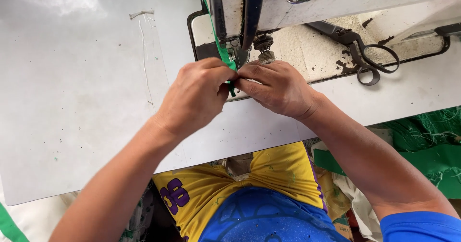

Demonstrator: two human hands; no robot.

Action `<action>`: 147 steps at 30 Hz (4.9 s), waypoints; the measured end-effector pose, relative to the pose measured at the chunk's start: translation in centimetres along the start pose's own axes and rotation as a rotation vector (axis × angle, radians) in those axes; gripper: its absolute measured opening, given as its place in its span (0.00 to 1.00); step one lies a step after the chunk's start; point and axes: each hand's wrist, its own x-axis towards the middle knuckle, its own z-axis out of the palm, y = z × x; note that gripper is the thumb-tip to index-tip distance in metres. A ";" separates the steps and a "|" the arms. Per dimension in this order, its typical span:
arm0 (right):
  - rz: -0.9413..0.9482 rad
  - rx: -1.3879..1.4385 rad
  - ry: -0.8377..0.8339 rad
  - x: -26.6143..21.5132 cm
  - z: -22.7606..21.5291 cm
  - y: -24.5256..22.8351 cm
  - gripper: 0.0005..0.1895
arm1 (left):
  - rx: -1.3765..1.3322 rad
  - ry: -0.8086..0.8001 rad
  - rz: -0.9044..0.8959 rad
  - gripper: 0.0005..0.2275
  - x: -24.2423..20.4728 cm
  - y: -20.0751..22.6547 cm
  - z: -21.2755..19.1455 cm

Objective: Folding and sewing green fabric strips to create straps using an industrial sewing machine

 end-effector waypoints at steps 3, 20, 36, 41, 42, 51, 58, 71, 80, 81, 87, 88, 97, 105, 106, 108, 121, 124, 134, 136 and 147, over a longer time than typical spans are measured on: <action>0.000 -0.027 0.001 -0.2 -0.1 0.2 0.04 | -0.090 0.125 -0.097 0.11 -1.0 0.8 1.1; 0.075 -0.024 0.161 -0.5 0.5 0.1 0.03 | 0.128 0.383 0.129 0.29 -2.5 0.2 4.8; -0.057 -0.196 0.070 -1.0 0.6 -0.4 0.07 | 0.049 0.437 0.097 0.25 -3.3 0.4 5.7; -0.023 -0.117 -0.066 -2.5 1.7 -0.6 0.11 | 0.112 0.319 0.087 0.22 -4.0 -0.7 6.1; -0.023 -0.118 -0.068 -2.4 1.6 -0.6 0.11 | 0.110 0.320 0.087 0.22 -3.3 -1.1 5.8; 0.066 -0.169 -0.137 -2.7 1.1 -2.1 0.09 | 0.300 0.294 0.136 0.10 -2.2 -2.8 5.5; 0.048 -0.126 -0.121 -2.5 1.3 -1.9 0.12 | 0.275 0.296 0.136 0.09 -2.5 -2.5 5.5; 0.102 -0.123 -0.126 -2.4 0.9 -1.6 0.09 | 0.248 0.260 0.124 0.05 -2.7 -2.5 5.5; 0.055 -0.062 -0.197 -1.3 -0.2 -3.4 0.11 | 0.063 0.112 0.378 0.08 -2.5 -3.8 3.0; 0.060 -0.065 -0.219 -1.7 -0.2 -3.5 0.11 | 0.044 0.123 0.377 0.08 -2.4 -3.8 3.1; 0.089 -0.006 -0.214 -1.5 0.2 -3.5 0.12 | 0.088 0.097 0.386 0.07 -2.7 -4.3 2.4; 0.096 -0.036 -0.208 -1.5 0.5 -3.5 0.12 | 0.098 0.091 0.380 0.07 -2.7 -4.4 2.3; 0.152 -0.049 -0.222 -1.5 0.8 -1.7 0.16 | 0.195 0.117 0.423 0.05 -0.9 -5.2 1.5; 0.282 -0.139 -0.302 -2.5 0.6 -2.0 0.17 | 0.156 0.125 0.389 0.09 -2.4 -5.7 2.8; 0.248 -0.166 -0.305 -2.3 0.4 -2.0 0.16 | 0.147 0.132 0.389 0.09 -2.4 -5.7 2.8; 0.212 -0.193 -0.302 -1.9 0.2 -1.9 0.15 | 0.144 0.138 0.391 0.09 -2.5 -5.5 2.7; 0.136 -0.142 -0.276 -2.7 0.5 -1.3 0.16 | 0.087 0.114 0.383 0.09 -2.7 -4.2 2.3; 0.144 -0.156 -0.302 -2.9 0.5 -1.2 0.19 | 0.055 0.076 0.369 0.11 -2.7 -4.6 2.2; 0.221 -0.227 -0.317 -2.5 1.3 0.2 0.21 | 0.114 0.070 0.436 0.07 -0.4 -5.8 1.2; 0.215 -0.237 -0.302 -2.2 1.1 0.0 0.22 | 0.128 0.077 0.434 0.07 -0.3 -5.9 1.0; 0.340 -0.301 -0.329 -3.1 -0.2 -3.1 0.25 | 0.114 0.092 0.376 0.08 0.3 -8.5 1.5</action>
